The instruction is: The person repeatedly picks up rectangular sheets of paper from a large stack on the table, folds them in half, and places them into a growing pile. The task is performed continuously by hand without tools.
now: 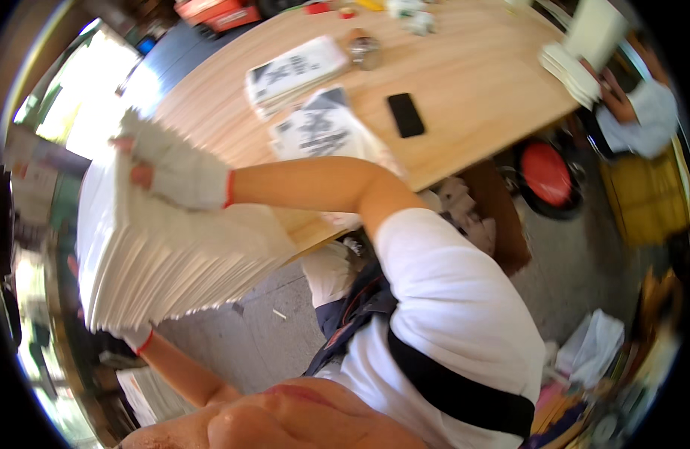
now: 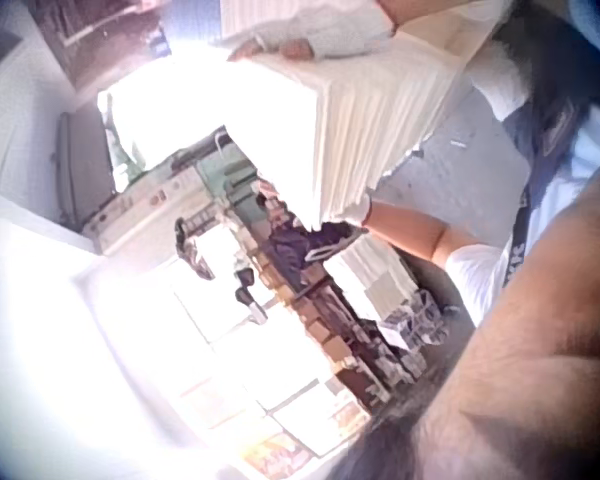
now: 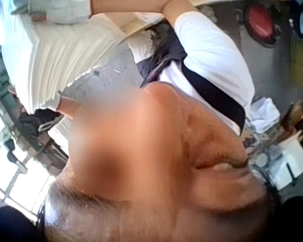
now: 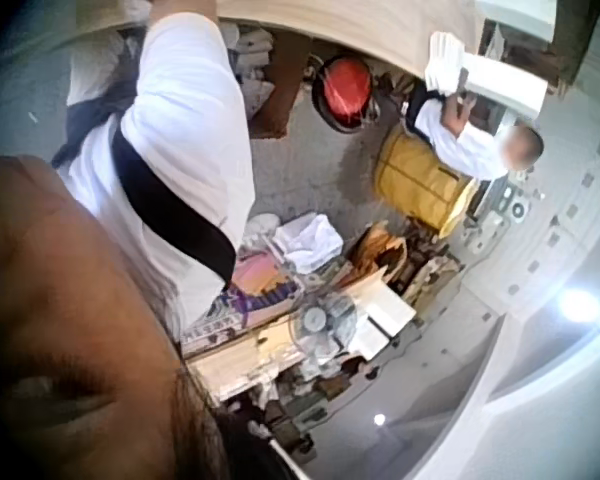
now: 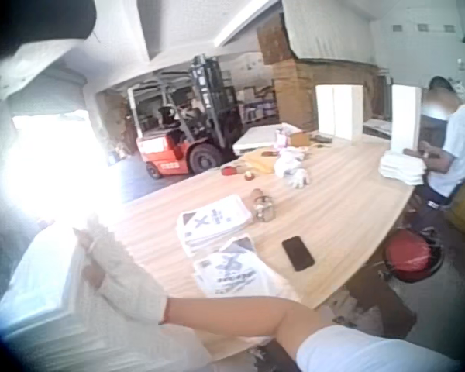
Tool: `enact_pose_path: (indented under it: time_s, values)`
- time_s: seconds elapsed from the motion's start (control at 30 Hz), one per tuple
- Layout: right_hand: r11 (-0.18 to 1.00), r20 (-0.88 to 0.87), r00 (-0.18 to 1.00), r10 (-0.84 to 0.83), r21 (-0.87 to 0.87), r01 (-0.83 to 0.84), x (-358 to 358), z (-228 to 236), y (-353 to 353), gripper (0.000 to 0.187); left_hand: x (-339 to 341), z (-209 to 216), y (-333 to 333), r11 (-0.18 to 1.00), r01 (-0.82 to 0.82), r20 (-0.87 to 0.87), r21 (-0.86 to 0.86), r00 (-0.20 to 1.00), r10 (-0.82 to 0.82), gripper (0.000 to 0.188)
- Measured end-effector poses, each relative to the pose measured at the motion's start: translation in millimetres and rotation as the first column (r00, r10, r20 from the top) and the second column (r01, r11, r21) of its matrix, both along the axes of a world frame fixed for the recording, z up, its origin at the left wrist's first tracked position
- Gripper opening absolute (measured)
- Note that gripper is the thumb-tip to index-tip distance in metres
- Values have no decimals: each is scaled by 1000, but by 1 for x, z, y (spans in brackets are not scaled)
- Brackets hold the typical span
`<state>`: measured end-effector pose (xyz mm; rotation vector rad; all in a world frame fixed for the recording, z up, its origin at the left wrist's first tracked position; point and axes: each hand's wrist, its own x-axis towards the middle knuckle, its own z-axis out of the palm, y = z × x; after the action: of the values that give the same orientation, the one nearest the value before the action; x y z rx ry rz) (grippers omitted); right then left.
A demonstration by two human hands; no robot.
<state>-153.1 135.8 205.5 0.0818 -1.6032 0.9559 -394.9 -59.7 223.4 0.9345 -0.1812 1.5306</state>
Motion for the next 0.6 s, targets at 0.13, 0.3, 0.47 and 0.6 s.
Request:
enact_pose_path:
  time_s: [0.13, 0.3, 0.47, 0.6]
  values:
    - [973, -130, 990, 53, -217, -81, 12, -3, 6, 41, 21, -15, -15, 179, -897, -631, 405, -133, 764, 65]
    - [880, -31, 992, 123, -459, -123, 103, -45, 32, 47, 73, -49, -28, -473, -848, -382, 239, -530, 757, 40]
    - [773, -10, 986, -167, -622, 125, 261, -167, 43, 31, 168, -116, -57, -460, -661, -223, 593, -684, 694, 37]
    - [205, 219, 839, -497, -911, 359, 390, -241, 36, 27, 269, -195, -26, 116, -873, -586, 474, -215, 781, 28]
